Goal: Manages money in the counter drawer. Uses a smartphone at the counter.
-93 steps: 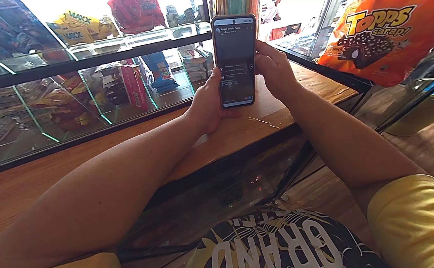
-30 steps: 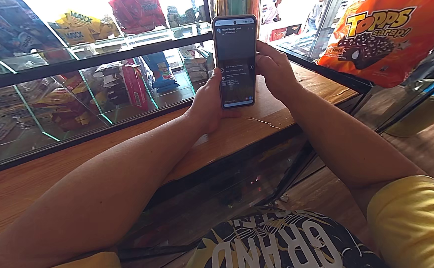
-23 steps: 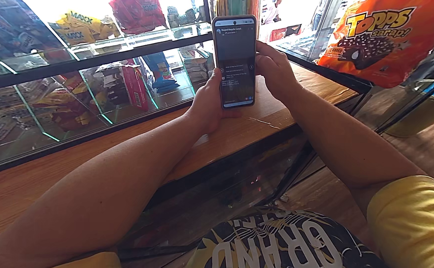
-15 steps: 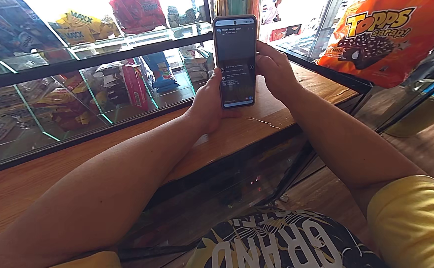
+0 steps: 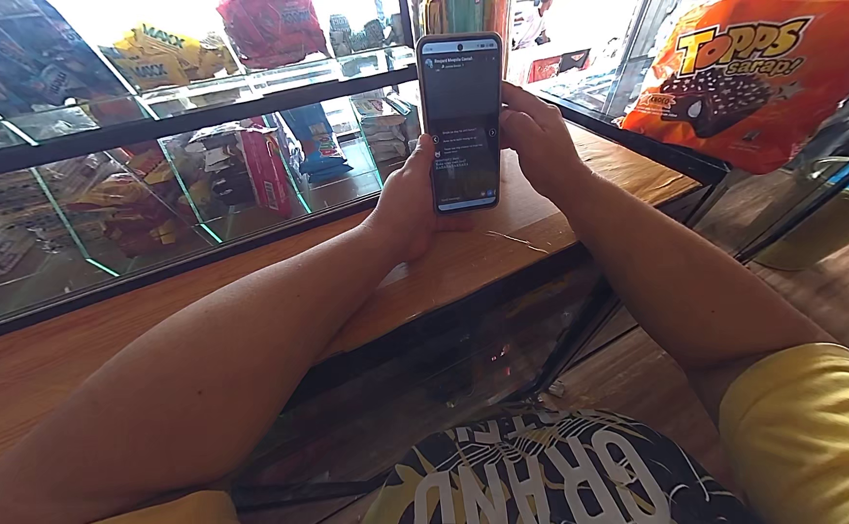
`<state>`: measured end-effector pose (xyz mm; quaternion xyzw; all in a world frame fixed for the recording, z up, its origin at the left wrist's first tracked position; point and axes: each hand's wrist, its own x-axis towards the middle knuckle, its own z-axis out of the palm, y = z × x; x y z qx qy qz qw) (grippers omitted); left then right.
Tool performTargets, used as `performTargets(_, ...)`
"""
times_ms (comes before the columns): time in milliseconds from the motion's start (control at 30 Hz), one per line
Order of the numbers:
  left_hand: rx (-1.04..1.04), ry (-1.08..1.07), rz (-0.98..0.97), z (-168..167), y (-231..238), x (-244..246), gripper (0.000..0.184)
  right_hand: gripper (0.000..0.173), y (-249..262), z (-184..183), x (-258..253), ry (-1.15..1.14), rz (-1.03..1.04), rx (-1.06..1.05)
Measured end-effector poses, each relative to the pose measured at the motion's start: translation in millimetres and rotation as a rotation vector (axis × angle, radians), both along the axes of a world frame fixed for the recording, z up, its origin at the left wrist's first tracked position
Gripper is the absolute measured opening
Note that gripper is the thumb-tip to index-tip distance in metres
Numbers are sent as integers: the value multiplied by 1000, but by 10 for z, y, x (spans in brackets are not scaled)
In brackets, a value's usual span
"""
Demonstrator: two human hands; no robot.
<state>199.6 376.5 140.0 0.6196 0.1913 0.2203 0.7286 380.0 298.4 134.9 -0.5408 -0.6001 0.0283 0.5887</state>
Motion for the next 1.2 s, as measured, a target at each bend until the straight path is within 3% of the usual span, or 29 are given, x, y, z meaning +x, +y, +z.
performTargets(1200, 3, 5, 9, 13, -16, -8, 66, 50, -13, 5, -7, -9, 14, 11)
